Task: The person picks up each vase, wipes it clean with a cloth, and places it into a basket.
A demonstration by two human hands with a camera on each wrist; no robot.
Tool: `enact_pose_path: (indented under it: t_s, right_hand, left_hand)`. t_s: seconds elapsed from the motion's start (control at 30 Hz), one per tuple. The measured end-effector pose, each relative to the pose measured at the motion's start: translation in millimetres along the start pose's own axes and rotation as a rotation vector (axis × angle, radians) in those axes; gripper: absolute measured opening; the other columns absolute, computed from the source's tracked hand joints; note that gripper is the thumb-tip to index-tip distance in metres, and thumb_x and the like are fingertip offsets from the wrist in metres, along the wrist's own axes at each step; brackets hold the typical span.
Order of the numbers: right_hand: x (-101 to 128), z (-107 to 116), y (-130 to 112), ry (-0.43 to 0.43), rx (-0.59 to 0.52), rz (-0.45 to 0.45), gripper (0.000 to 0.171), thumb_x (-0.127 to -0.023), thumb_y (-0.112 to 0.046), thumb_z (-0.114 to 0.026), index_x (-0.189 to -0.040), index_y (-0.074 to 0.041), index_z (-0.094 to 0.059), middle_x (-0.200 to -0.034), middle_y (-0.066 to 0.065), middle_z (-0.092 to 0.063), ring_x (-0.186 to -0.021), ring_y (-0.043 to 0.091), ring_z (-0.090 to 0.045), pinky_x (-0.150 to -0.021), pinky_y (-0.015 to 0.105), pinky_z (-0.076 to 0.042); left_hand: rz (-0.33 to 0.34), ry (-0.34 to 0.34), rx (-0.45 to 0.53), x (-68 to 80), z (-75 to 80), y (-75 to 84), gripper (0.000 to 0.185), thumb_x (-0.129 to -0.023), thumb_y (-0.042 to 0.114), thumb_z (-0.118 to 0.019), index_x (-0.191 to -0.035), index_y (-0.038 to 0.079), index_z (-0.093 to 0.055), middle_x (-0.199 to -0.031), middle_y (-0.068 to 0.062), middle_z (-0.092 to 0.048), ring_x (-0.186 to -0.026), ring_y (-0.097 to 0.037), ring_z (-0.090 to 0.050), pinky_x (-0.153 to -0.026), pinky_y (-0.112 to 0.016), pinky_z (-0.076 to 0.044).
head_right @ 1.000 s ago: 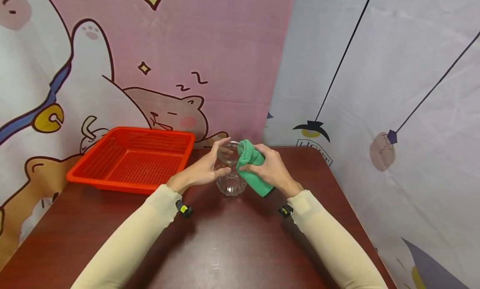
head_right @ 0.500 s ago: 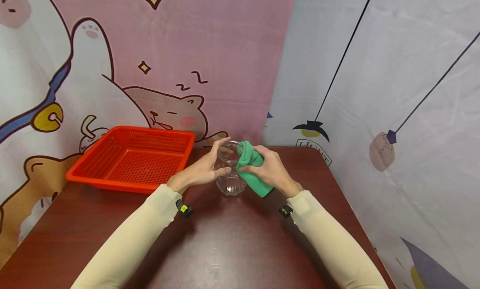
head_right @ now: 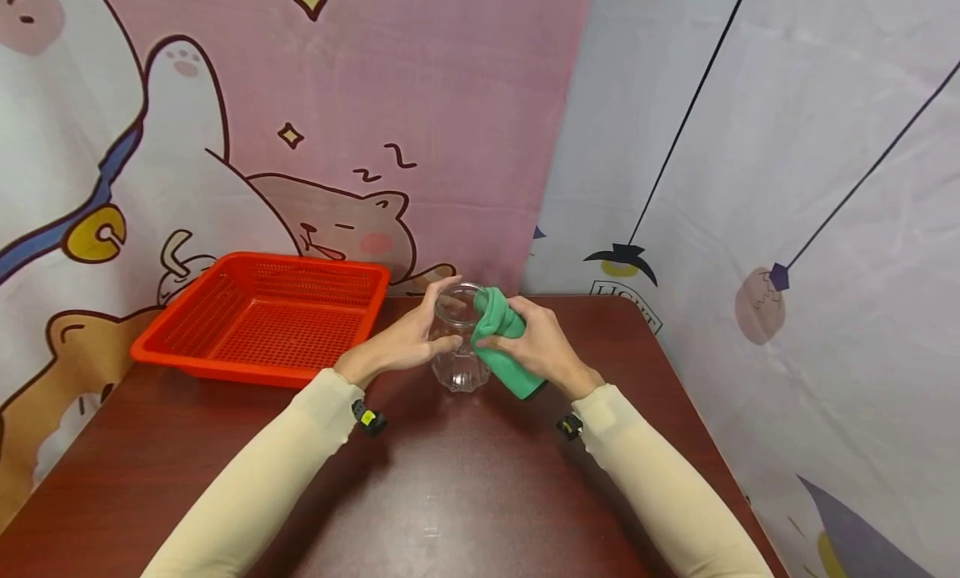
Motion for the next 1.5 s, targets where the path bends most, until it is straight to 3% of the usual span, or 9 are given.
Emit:
enact_pose_path:
  t_s: [0.3, 0.6, 0.83, 1.13, 1.3, 1.4, 1.5]
  right_hand:
    - [0.6, -1.6, 2.0, 0.008, 0.003, 0.017, 0.057, -0.092, -0.032, -0.104, -0.140, -0.015, -0.078, -0.120, 0.004, -0.084, -0.098, 0.017, -0.077, -0.087, 0.031, -0.063]
    - [1.1, -3.2, 2.4, 0.010, 0.010, 0.013, 0.056, -0.092, -0.032, -0.104, -0.138, -0.015, -0.078, -0.121, 0.004, -0.083, -0.099, 0.017, -0.077, -0.088, 0.034, -0.063]
    - [1.3, -1.7, 2.3, -0.007, 0.016, 0.018, 0.055, -0.093, -0.033, -0.102, -0.139, -0.016, -0.078, -0.122, 0.003, -0.083, -0.100, 0.016, -0.077, -0.088, 0.032, -0.064]
    - [2.7, 12.5, 10.1, 0.001, -0.005, -0.052, 0.063, -0.093, -0.036, -0.102, -0.149, -0.020, -0.077, -0.123, 0.004, -0.085, -0.096, 0.018, -0.078, -0.084, 0.033, -0.064]
    - [3.8, 24.0, 13.8, 0.040, -0.005, -0.055, 0.063, -0.093, -0.036, -0.102, -0.149, -0.018, -0.078, -0.122, 0.009, -0.085, -0.092, 0.020, -0.076, -0.080, 0.032, -0.063]
    - [5.0, 29.6, 18.1, 0.058, -0.017, -0.064, 0.061, -0.093, -0.037, -0.102, -0.146, -0.017, -0.079, -0.119, 0.010, -0.085, -0.090, 0.021, -0.077, -0.078, 0.030, -0.063]
    - [6.2, 33.7, 23.1, 0.068, -0.026, -0.070, 0.060, -0.093, -0.037, -0.102, -0.145, -0.017, -0.079, -0.117, 0.012, -0.086, -0.088, 0.021, -0.078, -0.076, 0.029, -0.063]
  left_hand:
    - [-0.016, 0.009, 0.001, 0.6, 0.3, 1.4, 0.100, -0.109, 0.019, -0.076, -0.185, 0.026, -0.010, -0.166, -0.020, -0.059, -0.153, -0.040, -0.063, -0.131, -0.065, -0.050]
    - [-0.007, 0.007, 0.010, 0.6, -0.8, 1.0, 0.101, -0.110, 0.018, -0.077, -0.185, 0.026, -0.009, -0.165, -0.019, -0.059, -0.144, -0.038, -0.068, -0.126, -0.060, -0.056]
    - [0.006, 0.020, -0.008, 1.2, -0.1, 0.7, 0.099, -0.111, 0.026, -0.078, -0.185, 0.028, -0.011, -0.165, -0.018, -0.061, -0.138, -0.037, -0.073, -0.124, -0.061, -0.057]
    - [0.003, 0.103, -0.099, 0.0, 0.2, 1.5, 0.104, -0.106, 0.035, -0.086, -0.186, 0.025, -0.020, -0.170, -0.017, -0.055, -0.157, -0.037, -0.060, -0.134, -0.061, -0.048]
    - [0.017, 0.185, -0.192, -1.2, -3.1, 4.8, 0.109, -0.102, 0.040, -0.090, -0.186, 0.023, -0.022, -0.176, -0.020, -0.047, -0.162, -0.040, -0.055, -0.138, -0.061, -0.045]
    - [0.029, 0.245, -0.259, -2.3, -6.1, 9.5, 0.111, -0.098, 0.043, -0.095, -0.184, 0.023, -0.027, -0.172, -0.019, -0.049, -0.152, -0.040, -0.064, -0.131, -0.059, -0.053]
    - [0.053, 0.316, -0.326, -2.9, -8.8, 14.5, 0.111, -0.094, 0.048, -0.098, -0.181, 0.022, -0.034, -0.165, -0.018, -0.053, -0.132, -0.040, -0.074, -0.115, -0.057, -0.065]
Point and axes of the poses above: each hand's wrist, its own x-axis away from the middle knuckle, its own z-axis out of the back of the hand, y = z × x, the point moved 5 cm from there along -x, towards the middle knuckle
